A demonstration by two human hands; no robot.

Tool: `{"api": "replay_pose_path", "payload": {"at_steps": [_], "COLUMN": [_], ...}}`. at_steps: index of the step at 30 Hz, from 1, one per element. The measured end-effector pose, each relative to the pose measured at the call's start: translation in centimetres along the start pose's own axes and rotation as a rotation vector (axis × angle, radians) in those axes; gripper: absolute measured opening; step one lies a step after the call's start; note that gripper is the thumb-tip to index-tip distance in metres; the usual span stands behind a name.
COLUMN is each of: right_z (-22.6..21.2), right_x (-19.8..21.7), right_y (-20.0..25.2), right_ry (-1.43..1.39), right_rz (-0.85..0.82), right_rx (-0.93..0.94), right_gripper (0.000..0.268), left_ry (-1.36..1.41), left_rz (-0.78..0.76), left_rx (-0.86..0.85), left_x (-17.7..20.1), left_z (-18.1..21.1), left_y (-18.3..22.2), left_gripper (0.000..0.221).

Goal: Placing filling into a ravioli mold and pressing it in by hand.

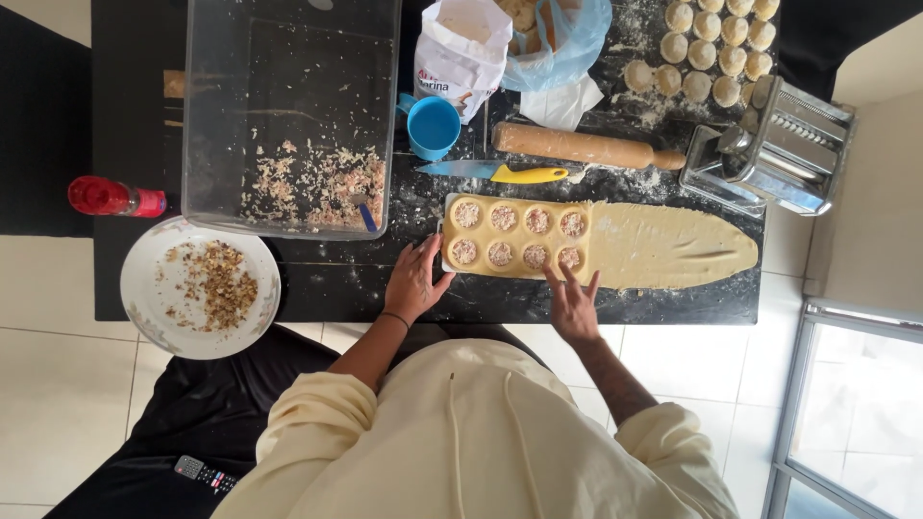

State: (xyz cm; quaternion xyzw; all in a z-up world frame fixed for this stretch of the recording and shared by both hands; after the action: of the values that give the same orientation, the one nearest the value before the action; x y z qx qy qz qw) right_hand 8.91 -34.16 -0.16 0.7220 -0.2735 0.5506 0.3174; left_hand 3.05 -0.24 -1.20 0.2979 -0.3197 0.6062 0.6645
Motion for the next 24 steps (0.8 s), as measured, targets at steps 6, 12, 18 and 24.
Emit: {"api": "replay_pose_path", "payload": {"at_steps": [6, 12, 18, 24], "right_z": [-3.3, -2.0, -3.3, -2.4], "right_x": [0.9, 1.1, 1.1, 2.0], "right_y": [-0.3, -0.4, -0.6, -0.9], "right_ry": [-0.112, -0.069, -0.011, -0.04], "right_rz": [0.048, 0.087, 0.109, 0.121], "right_rx": [-0.028, -0.068, -0.132, -0.101], "right_gripper": [0.067, 0.056, 0.062, 0.06], "left_ry": [-0.006, 0.009, -0.006, -0.007], "left_rz": [0.003, -0.021, 0.033, 0.019], "left_rx": [-0.009, 0.017, -0.006, -0.008], "left_x": [-0.1, -0.5, -0.5, -0.2], "left_z": [-0.2, -0.4, -0.4, -0.2], "left_y": [0.0, 0.0, 0.3, 0.3], "left_gripper": [0.081, 0.081, 0.083, 0.083]}}
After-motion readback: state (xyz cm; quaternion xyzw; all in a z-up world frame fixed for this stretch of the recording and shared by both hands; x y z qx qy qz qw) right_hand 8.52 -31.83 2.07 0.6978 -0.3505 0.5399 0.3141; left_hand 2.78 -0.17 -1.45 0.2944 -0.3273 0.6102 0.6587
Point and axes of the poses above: each hand's wrist, its own y-axis away from the middle knuckle, its own x-axis out of the back of the hand, z = x × y, the point moved 3 cm from there along -y, towards the middle knuckle, and after that the axes turned 11 degrees about -z, right-handed, at the moved point
